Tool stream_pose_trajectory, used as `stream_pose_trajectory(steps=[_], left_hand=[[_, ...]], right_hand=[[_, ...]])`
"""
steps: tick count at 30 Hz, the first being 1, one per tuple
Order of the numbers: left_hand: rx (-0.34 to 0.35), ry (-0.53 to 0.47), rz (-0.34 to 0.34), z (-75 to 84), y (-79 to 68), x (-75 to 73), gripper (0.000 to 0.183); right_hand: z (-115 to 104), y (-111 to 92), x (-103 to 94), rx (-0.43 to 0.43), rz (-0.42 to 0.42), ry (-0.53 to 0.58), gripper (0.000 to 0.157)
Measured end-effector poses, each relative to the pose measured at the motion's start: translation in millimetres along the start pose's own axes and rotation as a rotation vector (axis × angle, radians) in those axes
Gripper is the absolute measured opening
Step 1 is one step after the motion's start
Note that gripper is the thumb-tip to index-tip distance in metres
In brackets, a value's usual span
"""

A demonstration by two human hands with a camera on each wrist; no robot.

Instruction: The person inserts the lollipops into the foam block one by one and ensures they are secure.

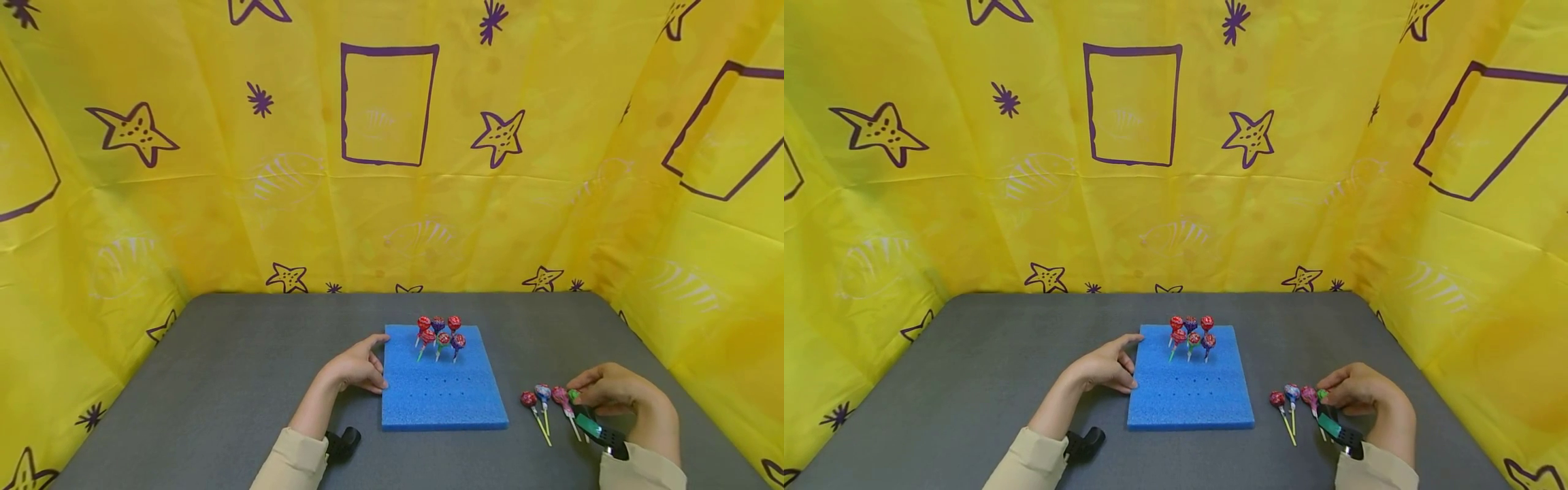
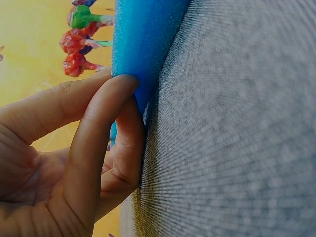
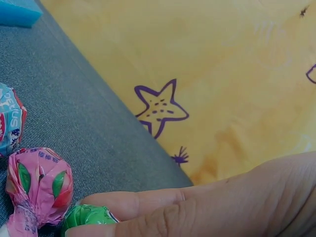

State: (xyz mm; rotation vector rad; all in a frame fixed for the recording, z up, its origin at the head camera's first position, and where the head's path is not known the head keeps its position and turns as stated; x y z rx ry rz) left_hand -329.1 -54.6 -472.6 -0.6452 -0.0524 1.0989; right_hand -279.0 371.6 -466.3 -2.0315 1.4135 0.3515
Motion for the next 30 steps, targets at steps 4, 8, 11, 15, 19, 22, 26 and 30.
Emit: stream_pose_trajectory(steps=[4, 8, 11, 15, 19, 22, 26, 30], left_hand=[[-0.001, 0.001, -0.002, -0.9, -0.4, 0.6, 0.091], [0.002, 0.004, -0.002, 0.0, -0.7, 0.5, 0.09], [0.005, 0.007, 0.001, 1.1, -1.0, 0.1, 0.09], [-0.001, 0.01, 0.008, 1.0, -1.3, -0.5, 0.09], [0.002, 0.008, 0.008, 1.4, -1.6, -0.6, 0.09], [0.003, 0.008, 0.007, 1.2, -1.6, -0.4, 0.09], [0.001, 0.009, 0.011, 0.7, -1.7, -0.6, 0.089], [-0.002, 0.01, 0.014, 0.8, -1.9, -0.7, 0.089]], right_hand=[[0, 0, 0.3, 0.002, -0.001, 0.003, 0.042], [0, -1, -0.5, 0.007, 0.0, 0.007, 0.043], [0, -1, -2.0, 0.0, 0.001, 0.009, 0.044], [-1, -1, -4.3, -0.019, -0.002, 0.017, 0.044], [-4, -2, -7.6, -0.041, 0.005, 0.033, 0.046], [-7, -3, -11.0, -0.063, 0.028, 0.047, 0.046], [-10, -5, -15.0, -0.092, 0.066, 0.079, 0.046], [-14, -4, -18.8, -0.124, 0.09, 0.098, 0.046]])
Point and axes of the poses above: each hand's wrist, its own y-axis towards the middle knuckle, its own x-axis out of the palm, z = x × y, the point moved 9 cm from there along y, towards the middle knuckle, and after that the axes turned 10 degrees about -x, right-handed, at the moved point
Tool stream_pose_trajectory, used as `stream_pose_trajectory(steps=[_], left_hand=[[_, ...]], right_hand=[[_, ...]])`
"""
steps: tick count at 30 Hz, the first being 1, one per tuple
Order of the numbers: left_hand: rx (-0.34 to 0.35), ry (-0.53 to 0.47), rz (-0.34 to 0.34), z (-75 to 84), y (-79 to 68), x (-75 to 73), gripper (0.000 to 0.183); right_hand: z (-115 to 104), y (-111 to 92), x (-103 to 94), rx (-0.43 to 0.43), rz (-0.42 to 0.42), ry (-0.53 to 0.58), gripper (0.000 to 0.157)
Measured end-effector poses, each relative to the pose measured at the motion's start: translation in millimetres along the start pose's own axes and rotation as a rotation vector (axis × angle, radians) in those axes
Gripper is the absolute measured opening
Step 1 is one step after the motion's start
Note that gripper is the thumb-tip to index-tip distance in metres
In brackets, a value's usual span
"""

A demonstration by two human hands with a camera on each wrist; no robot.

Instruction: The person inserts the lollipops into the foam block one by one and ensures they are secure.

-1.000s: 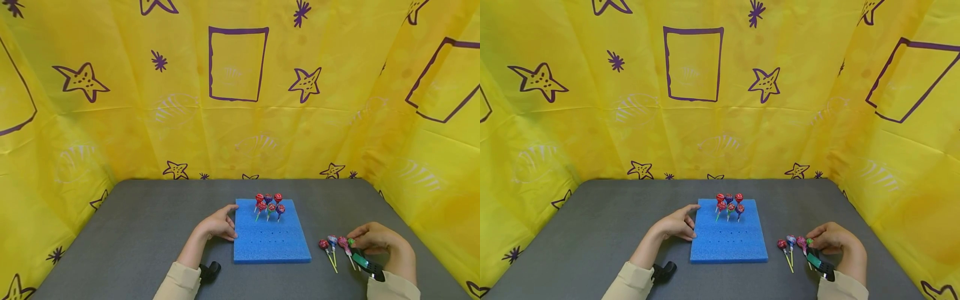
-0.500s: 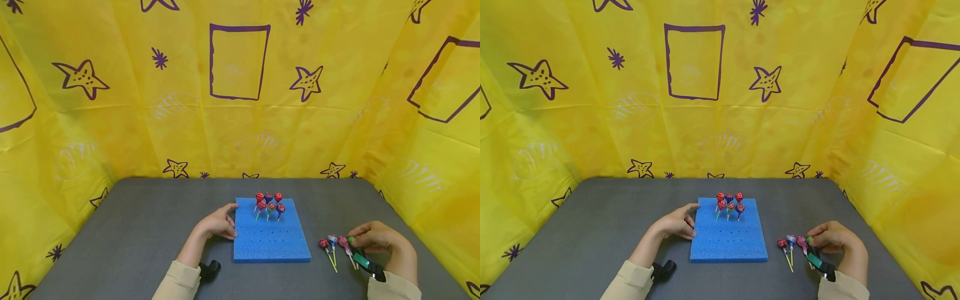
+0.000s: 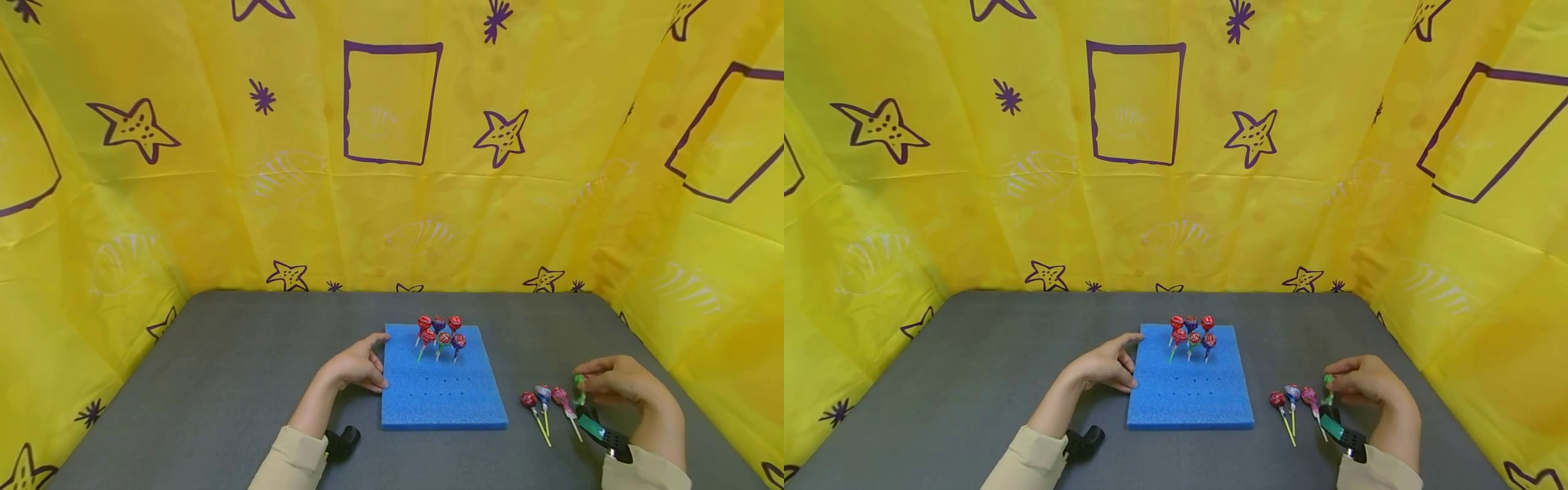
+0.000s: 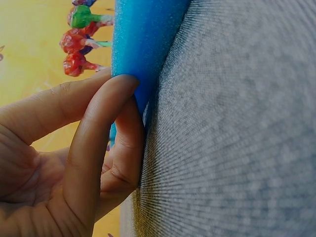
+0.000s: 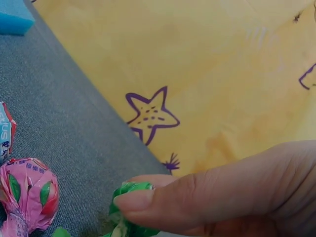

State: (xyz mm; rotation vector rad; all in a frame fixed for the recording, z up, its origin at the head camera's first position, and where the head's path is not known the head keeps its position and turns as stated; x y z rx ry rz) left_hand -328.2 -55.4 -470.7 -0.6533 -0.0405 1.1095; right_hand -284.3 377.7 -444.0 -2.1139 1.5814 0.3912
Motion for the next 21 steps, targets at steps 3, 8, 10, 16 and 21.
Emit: stream_pose_trajectory(steps=[3, 8, 10, 16, 21], left_hand=[[-0.002, 0.001, 0.001, 0.0, 0.1, 0.0, 0.089], [-0.001, -0.002, -0.003, -0.3, 0.2, 0.3, 0.089], [-0.006, -0.002, -0.003, -1.0, 0.1, 0.2, 0.089], [-0.01, -0.003, 0.0, -1.7, -0.2, 0.2, 0.089], [-0.001, -0.005, -0.003, -0.6, 0.2, 0.5, 0.09]], right_hand=[[-3, 1, -2.7, -0.014, 0.022, -0.01, 0.047], [-7, 1, -6.5, -0.011, 0.07, -0.052, 0.049], [-9, 1, -8.8, -0.009, 0.092, -0.073, 0.048], [-20, -1, -18.4, -0.022, 0.176, -0.149, 0.048], [-36, -2, -21.0, -0.081, 0.247, -0.183, 0.052]])
Point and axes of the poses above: each hand's wrist, its own y-axis towards the middle knuckle, its own x-axis out of the palm, z = x × y, the point moved 9 cm from there along y, towards the middle knuckle, and after that the axes turned 10 degrees about -x, right-handed, at the moved point
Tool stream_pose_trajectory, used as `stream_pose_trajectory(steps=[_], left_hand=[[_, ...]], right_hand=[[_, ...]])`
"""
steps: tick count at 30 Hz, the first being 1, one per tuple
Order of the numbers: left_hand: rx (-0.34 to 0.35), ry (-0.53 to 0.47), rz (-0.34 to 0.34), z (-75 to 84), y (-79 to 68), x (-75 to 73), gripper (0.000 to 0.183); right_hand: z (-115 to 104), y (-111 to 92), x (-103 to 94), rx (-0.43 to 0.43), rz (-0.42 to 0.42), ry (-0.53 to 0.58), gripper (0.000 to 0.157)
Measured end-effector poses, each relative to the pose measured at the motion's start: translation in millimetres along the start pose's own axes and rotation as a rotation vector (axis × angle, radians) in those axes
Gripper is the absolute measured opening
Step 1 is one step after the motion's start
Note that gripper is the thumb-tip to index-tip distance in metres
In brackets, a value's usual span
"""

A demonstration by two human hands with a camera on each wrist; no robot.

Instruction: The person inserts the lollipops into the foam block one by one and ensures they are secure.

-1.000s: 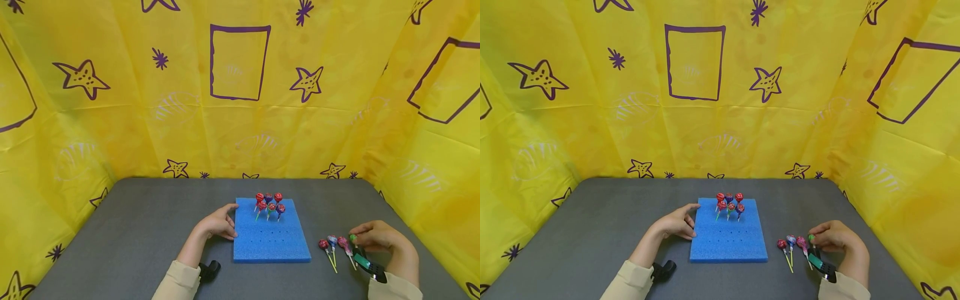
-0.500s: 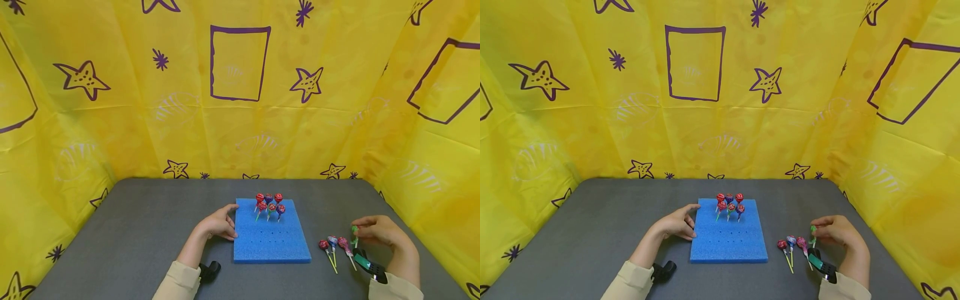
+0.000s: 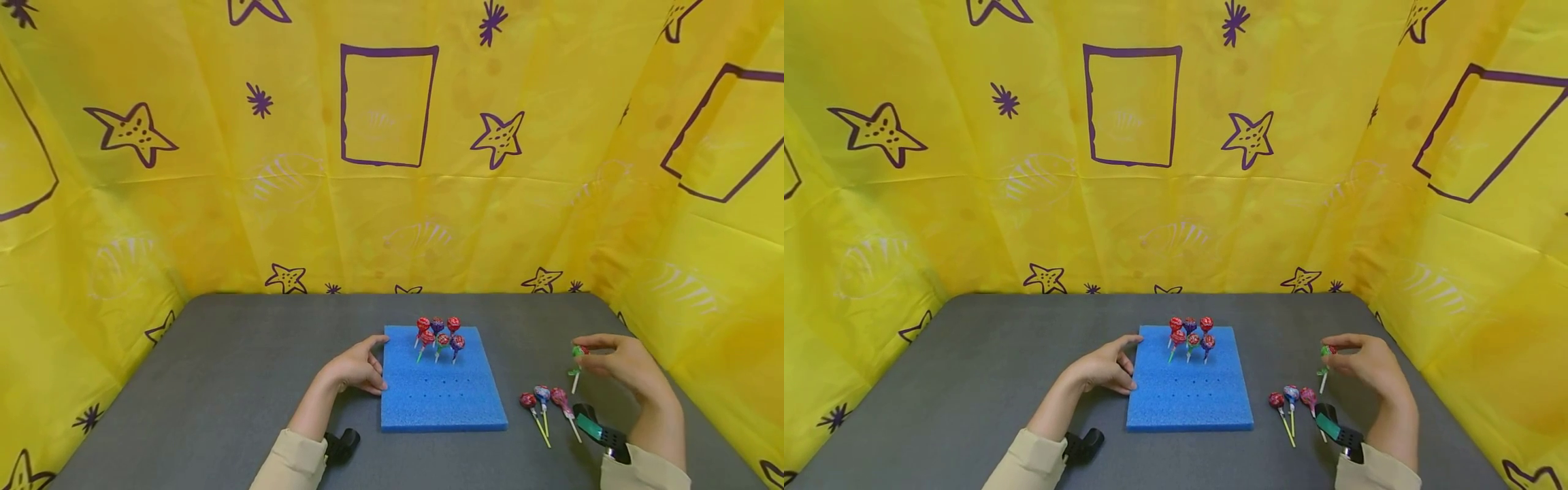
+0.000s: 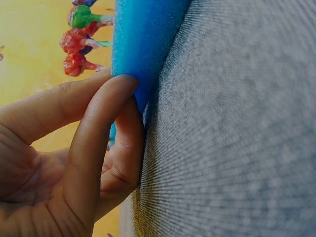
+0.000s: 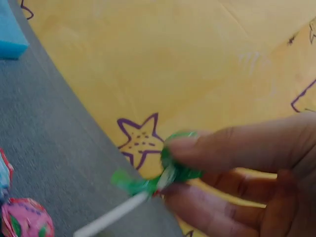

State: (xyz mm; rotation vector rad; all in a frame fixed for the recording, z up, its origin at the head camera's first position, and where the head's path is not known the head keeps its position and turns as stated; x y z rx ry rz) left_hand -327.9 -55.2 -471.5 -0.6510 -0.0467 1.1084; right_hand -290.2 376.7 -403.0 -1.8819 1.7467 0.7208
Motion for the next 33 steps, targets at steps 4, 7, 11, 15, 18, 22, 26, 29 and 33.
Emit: stream_pose_trajectory(steps=[4, 7, 11, 15, 18, 22, 26, 29, 33], left_hand=[[0.0, 0.001, 0.001, -1.0, 0.0, 0.6, 0.09], [0.003, 0.001, -0.003, -1.2, 0.0, 1.4, 0.09], [0.011, 0.0, -0.008, -0.4, -0.2, 1.6, 0.09], [0.008, -0.001, -0.007, 0.9, -1.1, 0.9, 0.09], [0.003, 0.001, -0.004, 1.3, -1.6, 0.5, 0.09], [0.0, 0.006, -0.004, 1.5, -1.3, 0.1, 0.089], [-0.003, 0.007, -0.007, 1.6, -0.8, -0.1, 0.089], [-0.006, 0.007, -0.007, 1.4, -0.5, -0.1, 0.09], [-0.011, 0.007, -0.004, 0.8, -0.1, -0.3, 0.09]], right_hand=[[-15, 3, 1.6, -0.061, 0.052, 0.012, 0.051], [-27, 5, 4.4, -0.118, 0.076, 0.039, 0.049], [-45, 10, 10.5, -0.195, 0.104, 0.125, 0.047], [-63, 16, 18.7, -0.274, 0.124, 0.212, 0.043], [-76, 21, 26.1, -0.314, 0.125, 0.28, 0.04], [-89, 26, 38.9, -0.326, 0.107, 0.342, 0.038], [-100, 31, 53.2, -0.337, 0.079, 0.358, 0.038], [-107, 35, 62.4, -0.34, 0.061, 0.363, 0.04], [-113, 38, 72.5, -0.343, 0.036, 0.37, 0.044]])
Point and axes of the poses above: each hand's wrist, its own y-axis towards the middle knuckle, its own x-axis out of the palm, z = x × y, the point moved 9 cm from there along y, towards the middle knuckle, and after that the axes turned 10 degrees about -x, right-handed, at the moved point
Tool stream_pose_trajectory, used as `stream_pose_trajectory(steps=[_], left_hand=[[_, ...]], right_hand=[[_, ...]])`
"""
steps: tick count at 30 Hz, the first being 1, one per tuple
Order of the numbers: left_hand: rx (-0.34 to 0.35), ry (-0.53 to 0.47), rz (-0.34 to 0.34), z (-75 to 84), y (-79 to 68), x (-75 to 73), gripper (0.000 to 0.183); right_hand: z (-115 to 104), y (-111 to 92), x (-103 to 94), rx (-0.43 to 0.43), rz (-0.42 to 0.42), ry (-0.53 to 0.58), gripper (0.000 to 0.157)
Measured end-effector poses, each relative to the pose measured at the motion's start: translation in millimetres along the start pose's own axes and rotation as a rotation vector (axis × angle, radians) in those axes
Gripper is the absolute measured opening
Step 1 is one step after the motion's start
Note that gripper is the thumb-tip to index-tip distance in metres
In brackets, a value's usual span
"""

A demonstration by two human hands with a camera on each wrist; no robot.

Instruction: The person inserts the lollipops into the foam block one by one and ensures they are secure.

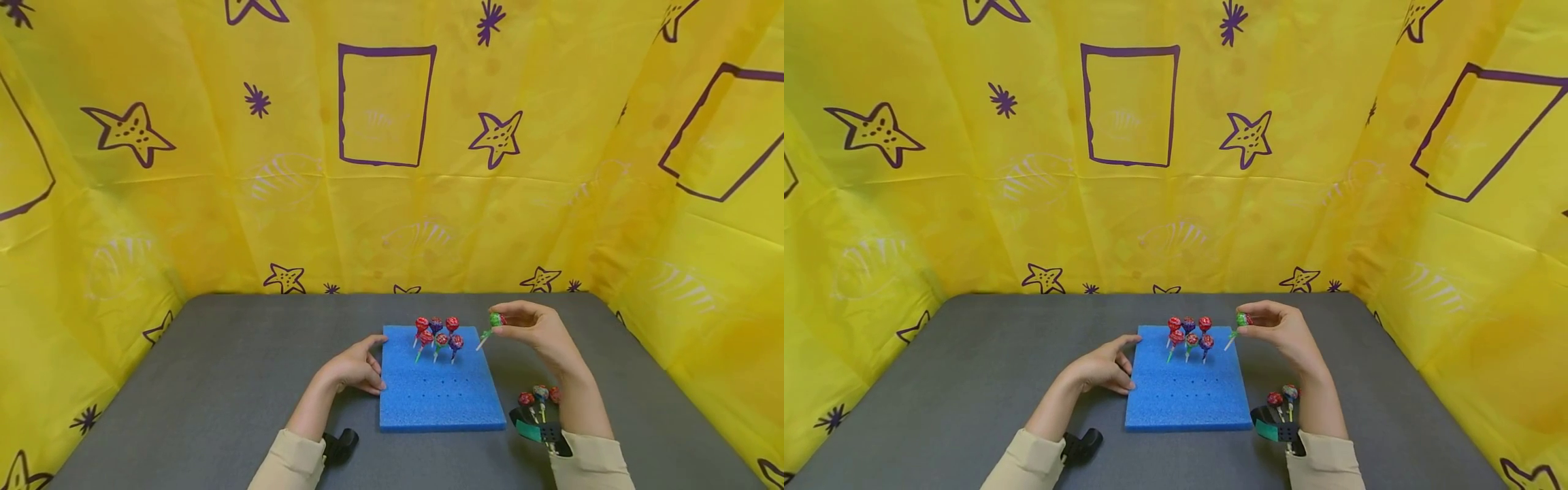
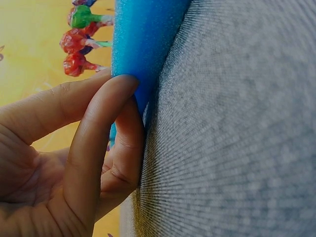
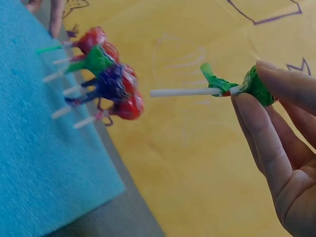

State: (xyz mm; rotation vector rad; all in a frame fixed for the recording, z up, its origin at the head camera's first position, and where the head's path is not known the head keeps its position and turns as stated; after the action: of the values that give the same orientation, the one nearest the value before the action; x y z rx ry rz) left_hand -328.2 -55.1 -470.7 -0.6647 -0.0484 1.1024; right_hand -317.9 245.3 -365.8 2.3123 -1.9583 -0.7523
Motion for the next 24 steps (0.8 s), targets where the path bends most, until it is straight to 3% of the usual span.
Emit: stream_pose_trajectory(steps=[16, 24], left_hand=[[0.017, -0.004, -0.004, -0.1, 2.0, -1.2, 0.09], [0.004, 0.002, 0.0, -1.3, 1.0, -0.5, 0.09]], right_hand=[[-2, 9, 29.0, -0.016, -0.069, 0.014, 0.039], [0, 14, 57.1, -0.034, -0.168, -0.01, 0.038]])
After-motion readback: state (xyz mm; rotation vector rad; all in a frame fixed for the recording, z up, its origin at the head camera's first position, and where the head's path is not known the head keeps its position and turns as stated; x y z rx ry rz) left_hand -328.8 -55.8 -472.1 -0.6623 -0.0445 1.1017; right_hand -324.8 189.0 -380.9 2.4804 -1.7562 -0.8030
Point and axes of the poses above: each hand's wrist, its own y-axis towards the middle knuckle, its own x-axis out of the palm, z = x × y, the point moved 9 cm from there along y, towards the middle knuckle, and after that the axes turned 10 degrees about -x, right-handed, at the moved point
